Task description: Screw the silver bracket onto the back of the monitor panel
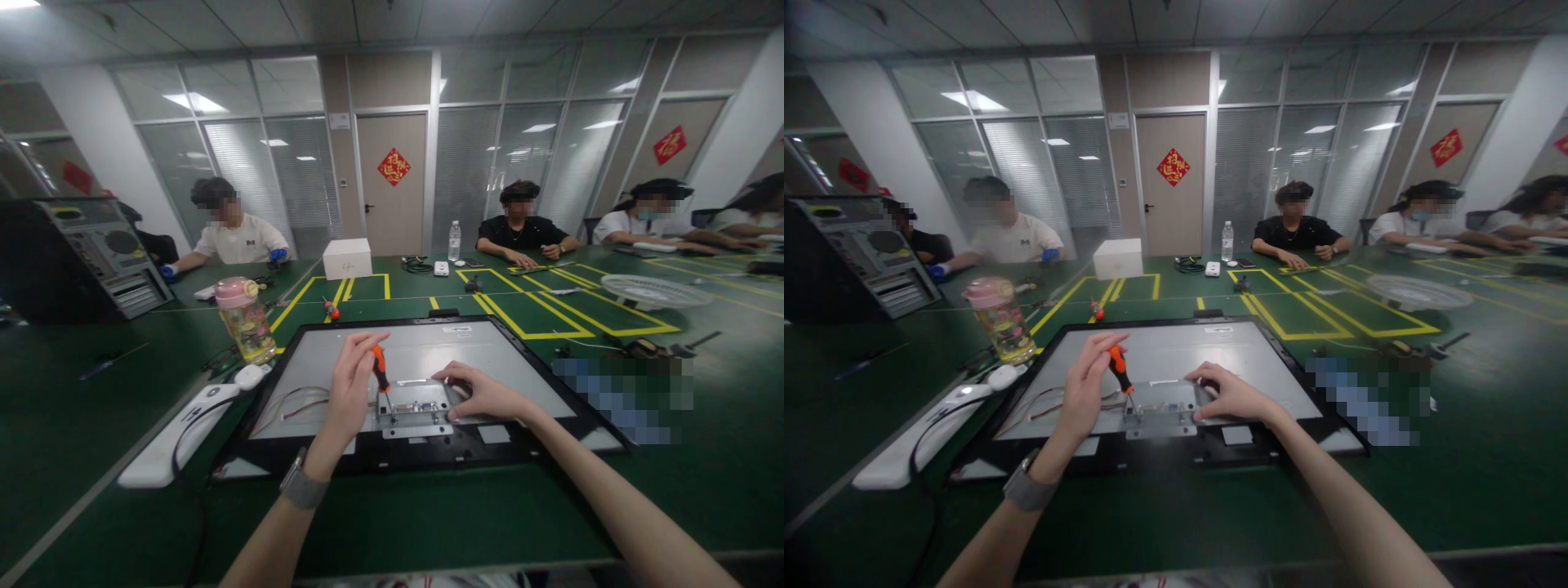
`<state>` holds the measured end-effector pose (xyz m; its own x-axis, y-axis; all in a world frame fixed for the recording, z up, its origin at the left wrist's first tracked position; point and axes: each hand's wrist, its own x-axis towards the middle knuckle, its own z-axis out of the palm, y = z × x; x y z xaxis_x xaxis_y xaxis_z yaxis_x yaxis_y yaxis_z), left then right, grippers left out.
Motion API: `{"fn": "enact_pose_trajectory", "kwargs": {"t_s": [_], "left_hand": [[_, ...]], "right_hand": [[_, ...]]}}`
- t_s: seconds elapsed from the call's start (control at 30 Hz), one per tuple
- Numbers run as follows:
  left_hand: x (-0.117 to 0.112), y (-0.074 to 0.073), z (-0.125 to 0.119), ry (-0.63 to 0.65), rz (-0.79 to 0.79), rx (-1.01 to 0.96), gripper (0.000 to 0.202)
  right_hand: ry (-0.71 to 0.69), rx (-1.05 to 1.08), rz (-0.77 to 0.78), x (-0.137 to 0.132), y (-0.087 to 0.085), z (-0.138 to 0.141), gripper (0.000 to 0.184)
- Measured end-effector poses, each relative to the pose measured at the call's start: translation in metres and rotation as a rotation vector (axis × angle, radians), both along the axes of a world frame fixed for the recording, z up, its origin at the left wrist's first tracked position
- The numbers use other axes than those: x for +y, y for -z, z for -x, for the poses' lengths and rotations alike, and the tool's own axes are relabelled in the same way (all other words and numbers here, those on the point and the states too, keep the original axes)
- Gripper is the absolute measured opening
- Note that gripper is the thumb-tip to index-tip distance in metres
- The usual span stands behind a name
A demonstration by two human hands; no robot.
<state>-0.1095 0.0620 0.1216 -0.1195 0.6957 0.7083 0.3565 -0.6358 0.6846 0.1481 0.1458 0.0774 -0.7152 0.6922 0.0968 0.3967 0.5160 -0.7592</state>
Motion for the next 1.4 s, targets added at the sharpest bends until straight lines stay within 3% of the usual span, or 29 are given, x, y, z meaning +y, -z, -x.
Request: {"fn": "enact_pose_trajectory", "kwargs": {"t_s": [0.1,0.23,0.4,0.57,0.73,0.9,0.97,1.03,1.2,1.4], "left_hand": [[0.0011,-0.0012,0.0006,0.071,0.061,-0.056,0.028],[0.0041,0.0003,0.0028,-0.03,0.035,-0.089,0.017],[0.0049,0.0002,0.0031,0.157,0.132,-0.182,0.029],[0.0042,-0.0005,-0.0009,0.086,0.06,-0.157,0.019],[0.0044,0.0015,0.0008,0.149,0.124,-0.165,0.028],[0.0043,0.0044,0.0015,-0.084,-0.048,-0.029,0.018],[0.0034,0.0048,0.0006,-0.119,-0.079,-0.005,0.016],[0.0024,0.0042,0.0001,-0.084,-0.054,-0.018,0.017],[0.0016,0.0005,0.0018,0.184,0.136,-0.196,0.033],[0.0018,-0.0023,0.0013,0.074,0.085,-0.15,0.021]], "right_hand": [[-0.003,-0.01,-0.007,0.001,0.0008,-0.0002,0.065],[-0.011,-0.006,-0.018,0.0026,0.003,-0.0011,0.065],[0.004,-0.019,-0.025,0.0034,0.0044,-0.0014,0.066],[0.004,-0.019,-0.026,0.0018,0.0021,-0.0007,0.064],[0.008,-0.03,-0.021,0.0022,0.0022,-0.001,0.066],[0.002,-0.007,-0.026,0.0028,0.0036,-0.0013,0.066],[0.003,-0.003,-0.021,0.0021,0.003,-0.0013,0.066],[0.002,-0.007,-0.017,0.0015,0.0021,-0.0013,0.066],[0.001,-0.014,-0.03,0.0026,0.003,-0.0014,0.065],[-0.003,-0.014,-0.024,0.0033,0.0038,-0.001,0.065]]}}
